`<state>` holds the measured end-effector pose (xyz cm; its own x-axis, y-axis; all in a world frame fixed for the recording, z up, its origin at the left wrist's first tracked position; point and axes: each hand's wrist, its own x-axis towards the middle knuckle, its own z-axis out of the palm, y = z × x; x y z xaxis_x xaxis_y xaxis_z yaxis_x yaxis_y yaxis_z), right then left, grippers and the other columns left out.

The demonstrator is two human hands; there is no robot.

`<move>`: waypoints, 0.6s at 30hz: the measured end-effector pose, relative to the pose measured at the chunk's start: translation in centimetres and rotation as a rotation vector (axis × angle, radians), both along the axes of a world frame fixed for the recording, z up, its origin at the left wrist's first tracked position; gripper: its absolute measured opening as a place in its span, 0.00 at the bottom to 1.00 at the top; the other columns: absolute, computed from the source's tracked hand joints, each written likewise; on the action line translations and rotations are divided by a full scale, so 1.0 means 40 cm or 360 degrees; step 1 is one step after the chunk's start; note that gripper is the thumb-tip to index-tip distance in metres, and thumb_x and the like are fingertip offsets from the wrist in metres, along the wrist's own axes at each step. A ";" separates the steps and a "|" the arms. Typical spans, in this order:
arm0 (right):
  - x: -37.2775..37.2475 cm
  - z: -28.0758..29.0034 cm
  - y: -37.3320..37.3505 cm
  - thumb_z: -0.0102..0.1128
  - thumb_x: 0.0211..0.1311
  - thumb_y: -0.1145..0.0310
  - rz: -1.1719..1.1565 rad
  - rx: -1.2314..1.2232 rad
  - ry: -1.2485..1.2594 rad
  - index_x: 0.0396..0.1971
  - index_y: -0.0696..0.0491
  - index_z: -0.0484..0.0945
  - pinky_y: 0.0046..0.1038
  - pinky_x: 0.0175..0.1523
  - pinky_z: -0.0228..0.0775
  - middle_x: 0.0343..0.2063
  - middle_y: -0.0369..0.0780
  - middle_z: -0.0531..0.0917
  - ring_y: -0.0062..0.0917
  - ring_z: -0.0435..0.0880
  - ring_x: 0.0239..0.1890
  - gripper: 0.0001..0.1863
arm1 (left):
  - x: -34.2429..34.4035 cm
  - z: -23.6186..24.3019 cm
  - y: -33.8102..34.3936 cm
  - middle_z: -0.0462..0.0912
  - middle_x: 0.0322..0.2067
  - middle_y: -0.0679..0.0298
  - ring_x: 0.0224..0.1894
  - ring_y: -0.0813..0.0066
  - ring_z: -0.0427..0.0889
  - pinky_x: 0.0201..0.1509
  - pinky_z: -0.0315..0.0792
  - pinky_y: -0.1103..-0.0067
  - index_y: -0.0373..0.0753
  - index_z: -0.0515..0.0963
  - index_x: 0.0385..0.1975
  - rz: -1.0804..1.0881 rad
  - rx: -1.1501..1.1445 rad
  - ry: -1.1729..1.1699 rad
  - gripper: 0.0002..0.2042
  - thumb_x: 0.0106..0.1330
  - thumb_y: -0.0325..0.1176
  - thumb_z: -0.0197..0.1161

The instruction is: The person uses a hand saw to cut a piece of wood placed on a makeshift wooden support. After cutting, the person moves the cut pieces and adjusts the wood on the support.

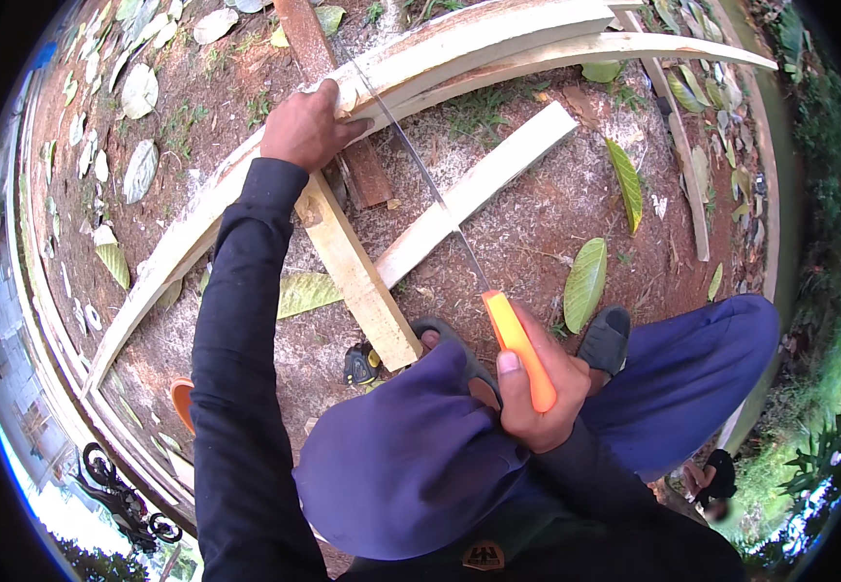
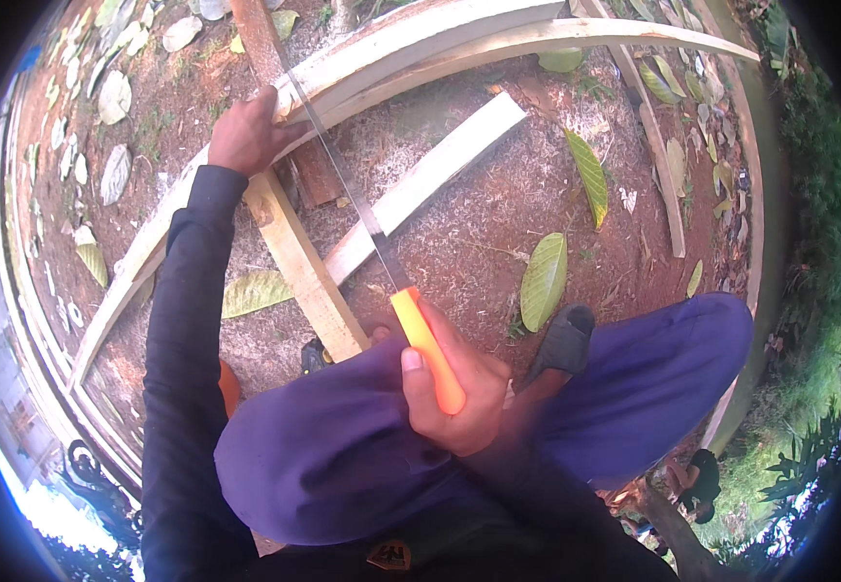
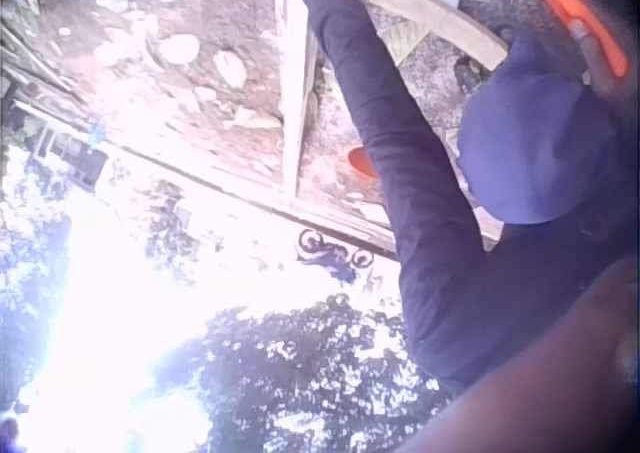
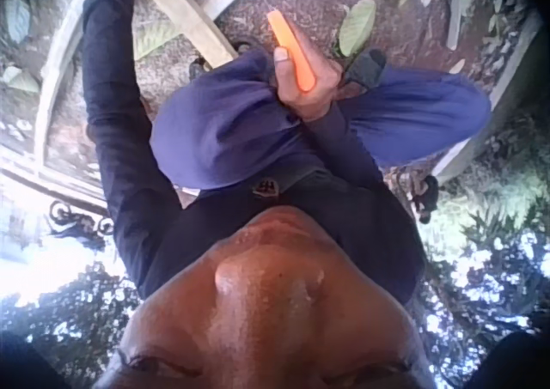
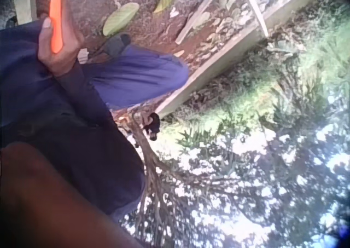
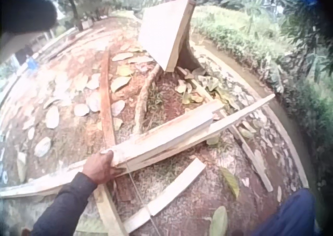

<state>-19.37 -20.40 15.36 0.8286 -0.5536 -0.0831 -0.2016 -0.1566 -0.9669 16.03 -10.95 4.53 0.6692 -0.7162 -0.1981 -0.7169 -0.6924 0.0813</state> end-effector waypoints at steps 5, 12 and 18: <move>0.344 -0.104 -0.032 0.61 0.66 0.70 -0.0114 0.0091 -0.0134 0.53 0.63 0.81 0.35 0.36 0.80 0.28 0.52 0.86 0.39 0.91 0.31 0.18 | -0.014 -0.013 0.000 0.84 0.24 0.46 0.32 0.45 0.87 0.36 0.81 0.57 0.35 0.73 0.36 -0.0104 -0.0112 -0.0117 0.26 0.61 0.55 0.73; -0.025 0.012 0.011 0.55 0.64 0.76 0.0003 0.0115 0.0076 0.58 0.71 0.76 0.31 0.54 0.80 0.48 0.55 0.87 0.35 0.90 0.46 0.24 | -0.011 -0.005 0.021 0.83 0.26 0.44 0.32 0.44 0.87 0.37 0.80 0.56 0.35 0.73 0.37 -0.0049 -0.0004 -0.0070 0.28 0.62 0.59 0.71; 0.354 -0.102 -0.044 0.61 0.70 0.69 -0.0083 0.0079 -0.0101 0.56 0.65 0.80 0.28 0.38 0.78 0.32 0.48 0.88 0.21 0.85 0.32 0.20 | -0.017 -0.036 0.012 0.83 0.23 0.45 0.31 0.42 0.86 0.36 0.80 0.56 0.35 0.73 0.36 -0.0100 -0.0169 -0.0216 0.27 0.61 0.57 0.72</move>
